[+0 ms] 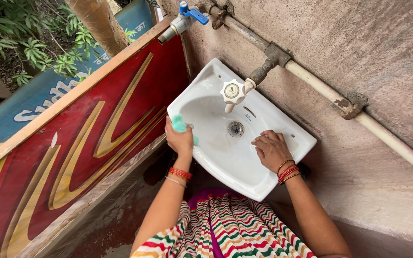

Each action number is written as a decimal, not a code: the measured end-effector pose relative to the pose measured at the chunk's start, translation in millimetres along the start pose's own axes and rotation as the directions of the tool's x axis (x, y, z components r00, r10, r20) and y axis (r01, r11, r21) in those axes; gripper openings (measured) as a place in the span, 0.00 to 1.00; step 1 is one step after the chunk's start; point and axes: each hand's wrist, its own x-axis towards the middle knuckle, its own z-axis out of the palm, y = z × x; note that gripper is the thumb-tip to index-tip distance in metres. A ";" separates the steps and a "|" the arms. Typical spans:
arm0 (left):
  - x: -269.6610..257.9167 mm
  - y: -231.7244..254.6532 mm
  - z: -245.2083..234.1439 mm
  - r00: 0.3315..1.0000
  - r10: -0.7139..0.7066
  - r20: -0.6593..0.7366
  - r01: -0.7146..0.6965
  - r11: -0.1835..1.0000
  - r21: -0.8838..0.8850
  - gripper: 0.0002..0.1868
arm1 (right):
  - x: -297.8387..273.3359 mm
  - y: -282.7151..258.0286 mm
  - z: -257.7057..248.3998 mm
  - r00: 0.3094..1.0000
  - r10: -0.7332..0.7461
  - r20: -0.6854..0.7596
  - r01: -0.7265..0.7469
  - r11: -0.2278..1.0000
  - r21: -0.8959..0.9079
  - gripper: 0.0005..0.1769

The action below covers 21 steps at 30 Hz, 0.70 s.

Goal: The person wipes the inner and outer surfaces of a sink basin using a cloth, scrubbing around the drain and faucet area.

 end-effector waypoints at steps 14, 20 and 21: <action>-5.7 24.8 -10.4 0.989 0.073 0.125 -0.095 0.978 0.184 0.53 | 2.6 -0.1 5.7 0.998 0.030 0.046 -0.028 0.999 -0.044 0.12; 24.9 40.4 -4.4 0.980 0.063 0.191 -0.130 0.922 0.364 0.50 | 1.0 -0.4 6.1 0.999 0.038 0.029 -0.037 0.999 -0.024 0.12; 16.9 39.9 -5.9 0.976 0.075 0.203 -0.148 0.916 0.374 0.50 | 0.5 -0.1 6.2 0.999 0.035 0.024 -0.035 0.999 -0.022 0.12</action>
